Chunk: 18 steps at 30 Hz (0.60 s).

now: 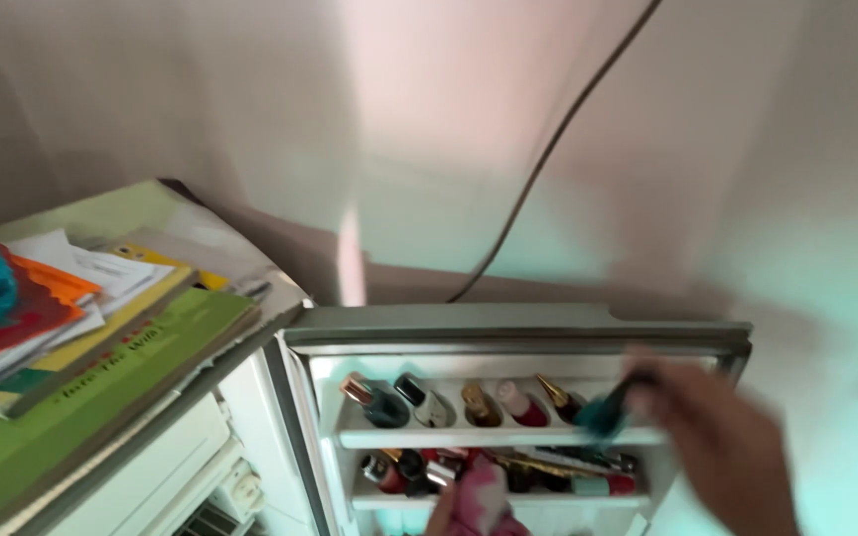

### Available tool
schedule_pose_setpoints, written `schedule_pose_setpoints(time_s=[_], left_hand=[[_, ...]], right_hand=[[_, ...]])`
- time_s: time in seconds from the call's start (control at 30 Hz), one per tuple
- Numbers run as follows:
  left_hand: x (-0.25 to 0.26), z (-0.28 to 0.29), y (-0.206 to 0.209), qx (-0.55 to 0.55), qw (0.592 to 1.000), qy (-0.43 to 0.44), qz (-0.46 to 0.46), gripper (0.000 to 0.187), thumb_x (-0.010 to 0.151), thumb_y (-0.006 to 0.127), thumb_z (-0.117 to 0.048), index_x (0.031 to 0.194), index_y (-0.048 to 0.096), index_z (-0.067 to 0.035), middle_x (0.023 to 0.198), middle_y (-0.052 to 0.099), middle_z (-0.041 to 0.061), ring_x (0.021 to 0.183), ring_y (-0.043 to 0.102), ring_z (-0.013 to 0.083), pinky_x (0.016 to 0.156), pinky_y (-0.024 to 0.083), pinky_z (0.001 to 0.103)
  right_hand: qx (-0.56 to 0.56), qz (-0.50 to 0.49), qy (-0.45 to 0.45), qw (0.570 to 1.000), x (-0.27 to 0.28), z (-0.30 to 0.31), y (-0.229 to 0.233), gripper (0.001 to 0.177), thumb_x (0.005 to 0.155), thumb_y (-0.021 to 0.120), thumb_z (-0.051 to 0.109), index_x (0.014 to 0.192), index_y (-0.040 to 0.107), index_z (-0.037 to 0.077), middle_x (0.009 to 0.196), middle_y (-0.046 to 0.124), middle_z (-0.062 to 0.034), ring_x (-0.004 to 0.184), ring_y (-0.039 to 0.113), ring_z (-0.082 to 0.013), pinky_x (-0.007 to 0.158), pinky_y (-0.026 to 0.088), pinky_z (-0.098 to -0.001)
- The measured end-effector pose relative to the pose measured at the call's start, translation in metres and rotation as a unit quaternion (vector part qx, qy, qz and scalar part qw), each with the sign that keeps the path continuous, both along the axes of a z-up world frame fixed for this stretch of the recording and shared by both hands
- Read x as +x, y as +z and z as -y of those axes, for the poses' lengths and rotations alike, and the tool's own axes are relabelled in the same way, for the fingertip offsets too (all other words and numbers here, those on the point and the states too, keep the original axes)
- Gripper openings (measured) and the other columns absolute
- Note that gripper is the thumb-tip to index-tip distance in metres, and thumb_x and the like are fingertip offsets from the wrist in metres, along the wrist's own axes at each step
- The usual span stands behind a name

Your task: Cleaning a mini-fridge compartment and organizing various nail polish bottles inside it.

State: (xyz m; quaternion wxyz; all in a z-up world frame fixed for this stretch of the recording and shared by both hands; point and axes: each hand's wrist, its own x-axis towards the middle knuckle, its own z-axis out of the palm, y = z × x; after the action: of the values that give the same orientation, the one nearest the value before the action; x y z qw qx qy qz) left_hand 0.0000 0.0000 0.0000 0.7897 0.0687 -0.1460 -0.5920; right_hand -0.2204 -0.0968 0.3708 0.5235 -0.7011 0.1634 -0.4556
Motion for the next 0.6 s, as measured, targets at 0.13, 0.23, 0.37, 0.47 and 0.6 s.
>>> schedule_pose_setpoints(time_s=[0.13,0.23,0.37,0.47,0.6], left_hand=[[-0.001,-0.022,0.074,0.036,0.999,-0.013,-0.017,0.074,0.094,0.048,-0.057,0.143,0.051,-0.001,0.116,0.071,0.026,0.100,0.072,0.0361,0.091,0.058,0.046],[-0.001,-0.025,0.081,0.100,0.994,-0.008,-0.042,0.074,0.096,0.049,-0.053,0.143,0.052,0.004,0.114,0.072,0.028,0.100,0.072,0.0368,0.091,0.059,0.045],[0.003,-0.036,0.088,0.147,0.988,0.024,-0.049,0.068,0.095,0.047,-0.047,0.143,0.053,0.001,0.118,0.073,0.025,0.104,0.072,0.0344,0.092,0.059,0.046],[0.013,-0.046,0.088,0.137,0.989,0.031,-0.040,0.067,0.097,0.048,-0.045,0.143,0.053,0.002,0.120,0.071,0.024,0.107,0.071,0.0334,0.095,0.058,0.045],[0.012,-0.051,0.068,0.117,0.990,0.076,0.018,0.067,0.099,0.050,-0.043,0.145,0.051,0.005,0.124,0.069,0.025,0.111,0.069,0.0329,0.100,0.056,0.044]], right_hand=[[-0.253,-0.221,-0.131,0.933,0.002,0.036,0.055,0.034,0.088,0.072,0.016,0.122,0.071,0.011,0.103,0.079,-0.0064,0.088,0.079,-0.0164,0.073,0.062,-0.0324],[-0.274,-0.293,-0.099,0.911,0.008,0.052,0.042,0.033,0.088,0.072,0.016,0.121,0.071,0.012,0.102,0.080,-0.0052,0.086,0.079,-0.0169,0.073,0.063,-0.0335],[-0.392,-0.325,-0.052,0.859,0.018,0.057,0.027,0.032,0.084,0.074,0.018,0.116,0.071,0.014,0.101,0.077,-0.0035,0.080,0.077,-0.0213,0.066,0.061,-0.0359],[-0.444,-0.327,-0.034,0.834,0.025,0.063,0.020,0.032,0.082,0.075,0.017,0.114,0.071,0.013,0.099,0.076,-0.0045,0.079,0.075,-0.0247,0.067,0.061,-0.0370],[-0.481,-0.312,-0.019,0.819,0.029,0.069,0.009,0.035,0.079,0.077,0.017,0.113,0.073,0.014,0.099,0.076,-0.0044,0.078,0.075,-0.0245,0.067,0.062,-0.0362]])
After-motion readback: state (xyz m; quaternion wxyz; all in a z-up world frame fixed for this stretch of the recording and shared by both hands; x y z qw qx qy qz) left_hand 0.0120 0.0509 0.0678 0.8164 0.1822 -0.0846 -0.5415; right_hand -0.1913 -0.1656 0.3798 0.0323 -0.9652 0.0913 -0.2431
